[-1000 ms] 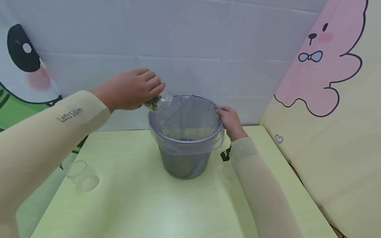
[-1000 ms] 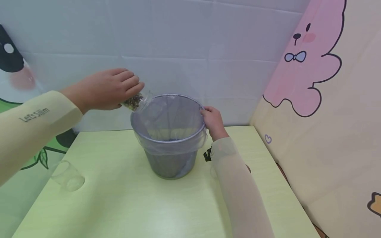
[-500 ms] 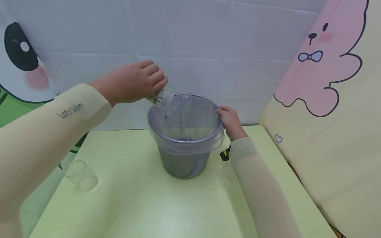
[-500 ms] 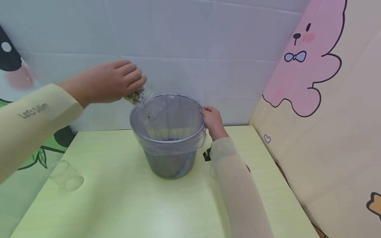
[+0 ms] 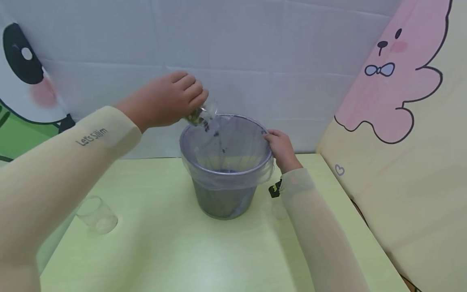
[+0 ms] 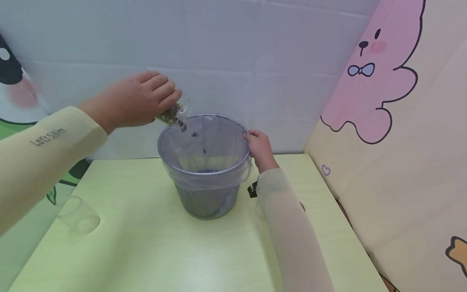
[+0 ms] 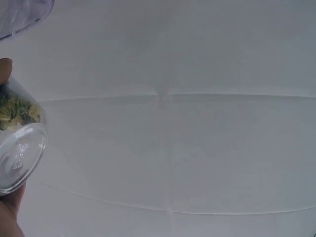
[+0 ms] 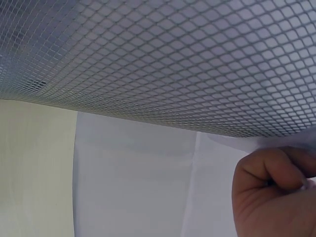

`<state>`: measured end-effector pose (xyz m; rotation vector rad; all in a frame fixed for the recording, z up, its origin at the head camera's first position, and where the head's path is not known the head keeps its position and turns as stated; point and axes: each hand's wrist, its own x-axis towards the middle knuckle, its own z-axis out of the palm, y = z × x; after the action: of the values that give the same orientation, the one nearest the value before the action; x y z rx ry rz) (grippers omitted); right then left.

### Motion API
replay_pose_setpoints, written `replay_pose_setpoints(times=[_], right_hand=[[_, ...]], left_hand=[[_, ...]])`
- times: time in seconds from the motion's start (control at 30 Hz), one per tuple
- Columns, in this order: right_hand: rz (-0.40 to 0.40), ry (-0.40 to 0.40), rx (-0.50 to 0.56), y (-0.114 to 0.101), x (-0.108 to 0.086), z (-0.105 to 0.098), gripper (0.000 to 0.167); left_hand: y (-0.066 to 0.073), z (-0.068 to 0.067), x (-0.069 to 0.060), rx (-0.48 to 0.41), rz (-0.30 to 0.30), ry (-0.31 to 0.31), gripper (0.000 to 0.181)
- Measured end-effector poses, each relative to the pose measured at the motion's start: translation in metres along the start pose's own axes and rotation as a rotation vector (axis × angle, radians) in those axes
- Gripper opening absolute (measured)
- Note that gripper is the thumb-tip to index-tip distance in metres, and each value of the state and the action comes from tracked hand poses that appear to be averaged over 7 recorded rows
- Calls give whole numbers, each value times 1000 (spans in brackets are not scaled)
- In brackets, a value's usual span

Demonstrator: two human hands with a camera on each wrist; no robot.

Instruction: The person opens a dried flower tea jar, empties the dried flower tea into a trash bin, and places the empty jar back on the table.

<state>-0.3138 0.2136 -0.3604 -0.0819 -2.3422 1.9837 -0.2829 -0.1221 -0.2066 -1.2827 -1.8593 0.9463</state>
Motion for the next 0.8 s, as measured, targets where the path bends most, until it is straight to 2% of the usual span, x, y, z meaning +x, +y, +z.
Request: replay_pose_setpoints(times=[0.1,0.17,0.3,0.47,0.6,0.7,0.8], right_hand=[[2,-1,3,0,-1,0,38],[4,-1,-1,1,-1,0,37],[-5,-1,3,1,-1,1,37],[-2,-6,8,1,-1,0,36],[-10,-8,4,0,-2,-1,37],[-15,-3,3,-1,-2,-3,38],[-14,3,9,-1,-2,-4,38]], left_hand=[[3,5,-2,-17,35,-30,46],[5,6,-4,-34,37,-41,48],[3,6,-5,-41,7,-21,53],[0,2,-4,15,43,0,50],[-5,-5,0,105,70,1,54],[-8,-11,6,219,128,-22,55],[-9,-16,14,304,182,-18,52]])
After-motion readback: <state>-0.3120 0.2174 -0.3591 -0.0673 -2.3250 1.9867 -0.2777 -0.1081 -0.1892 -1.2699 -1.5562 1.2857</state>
